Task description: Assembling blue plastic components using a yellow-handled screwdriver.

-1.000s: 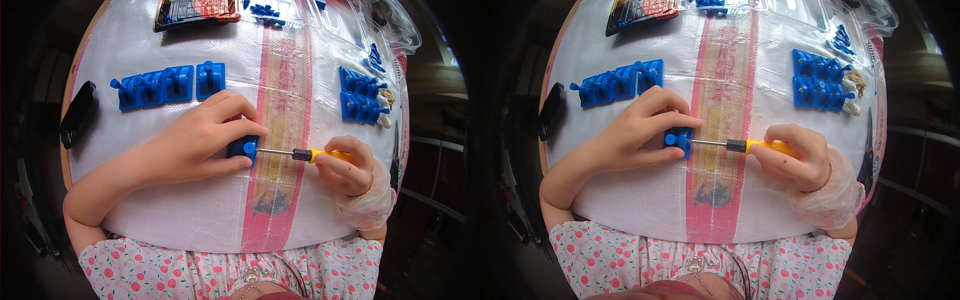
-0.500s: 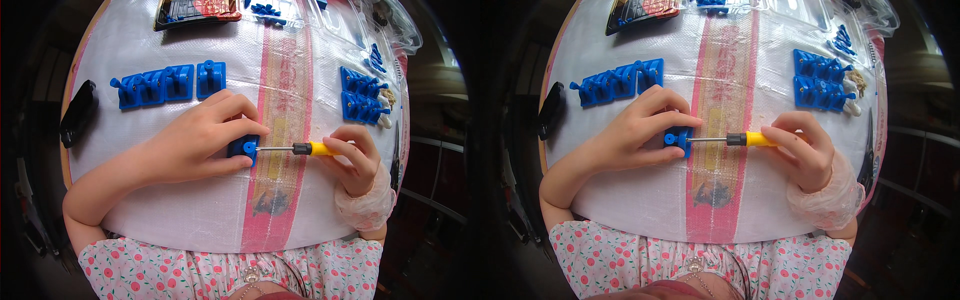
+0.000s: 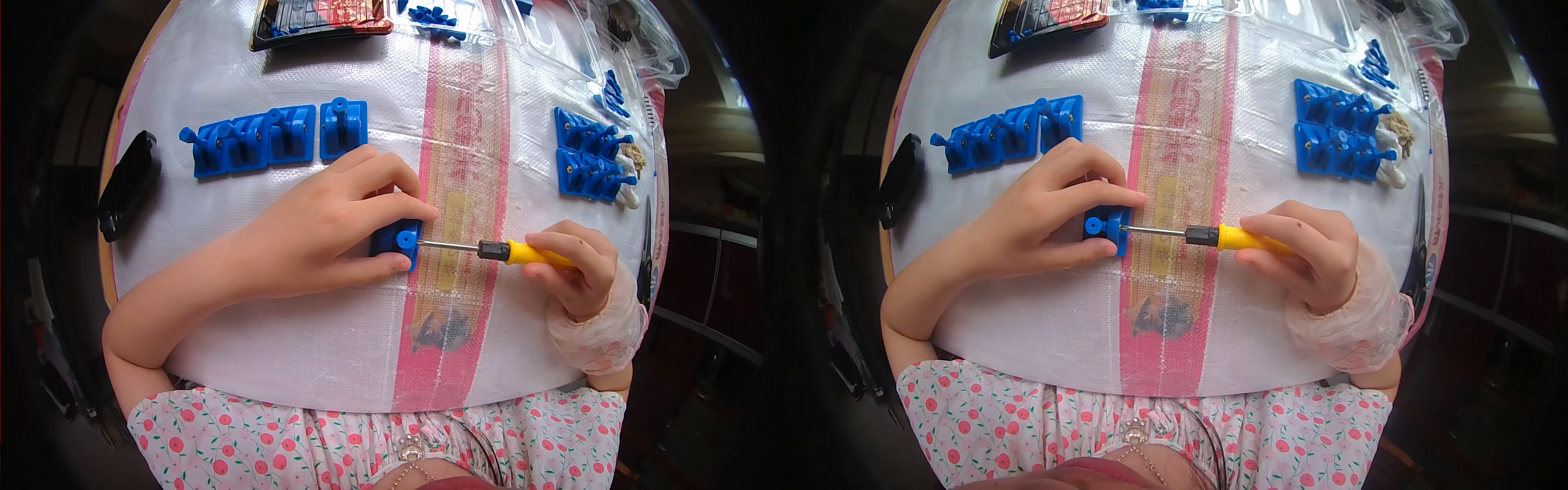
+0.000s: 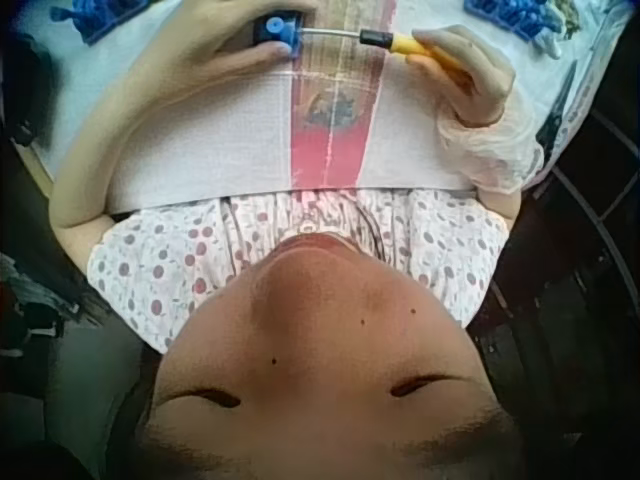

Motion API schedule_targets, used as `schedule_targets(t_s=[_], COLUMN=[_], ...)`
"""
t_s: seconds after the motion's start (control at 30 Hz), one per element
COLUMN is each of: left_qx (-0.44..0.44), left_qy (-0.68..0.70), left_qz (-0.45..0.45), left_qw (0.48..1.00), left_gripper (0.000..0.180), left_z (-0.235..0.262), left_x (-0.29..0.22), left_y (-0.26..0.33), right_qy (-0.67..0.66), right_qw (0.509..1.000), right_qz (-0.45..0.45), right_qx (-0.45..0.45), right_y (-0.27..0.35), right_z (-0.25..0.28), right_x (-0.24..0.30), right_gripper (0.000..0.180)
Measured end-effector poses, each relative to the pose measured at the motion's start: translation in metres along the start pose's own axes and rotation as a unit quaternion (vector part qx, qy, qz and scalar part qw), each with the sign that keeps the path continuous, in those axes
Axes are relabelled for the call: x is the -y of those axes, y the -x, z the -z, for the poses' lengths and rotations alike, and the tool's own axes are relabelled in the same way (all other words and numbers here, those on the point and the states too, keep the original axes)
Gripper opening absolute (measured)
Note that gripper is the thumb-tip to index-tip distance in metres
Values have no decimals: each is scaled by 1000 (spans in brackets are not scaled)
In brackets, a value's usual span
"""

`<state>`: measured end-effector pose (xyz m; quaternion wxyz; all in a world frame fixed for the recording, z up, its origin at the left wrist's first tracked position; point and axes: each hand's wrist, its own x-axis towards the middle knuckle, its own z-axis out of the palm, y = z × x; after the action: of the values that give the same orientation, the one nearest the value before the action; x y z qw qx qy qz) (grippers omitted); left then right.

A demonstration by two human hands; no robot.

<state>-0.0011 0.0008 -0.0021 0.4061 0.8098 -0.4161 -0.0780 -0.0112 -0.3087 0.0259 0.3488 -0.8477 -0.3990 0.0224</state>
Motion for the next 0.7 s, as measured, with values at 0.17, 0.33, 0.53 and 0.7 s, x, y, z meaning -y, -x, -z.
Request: schedule_targets(t_s=[0.17,0.33,0.53,0.7], left_qx=[0,1,3,3], left_qy=[-2,1,-1,3], left_qz=[-3,-2,-1,0], left_qw=[1000,1000,1000,1000], left_gripper=[46,45,45,46], left_z=[1,0,0,0], left_x=[0,0,0,0], left_y=[0,-1,0,-1], right_qy=[-3,21,72,80], right_qw=[1000,999,996,996], right_qz=[28,28,37,25], right_qx=[-8,-13,-22,-31], right_y=[-2,-1,-3,-1], right_z=[-7,-8,-6,-8], right_x=[-5,-5,-4,-3], right_gripper=[36,37,37,37])
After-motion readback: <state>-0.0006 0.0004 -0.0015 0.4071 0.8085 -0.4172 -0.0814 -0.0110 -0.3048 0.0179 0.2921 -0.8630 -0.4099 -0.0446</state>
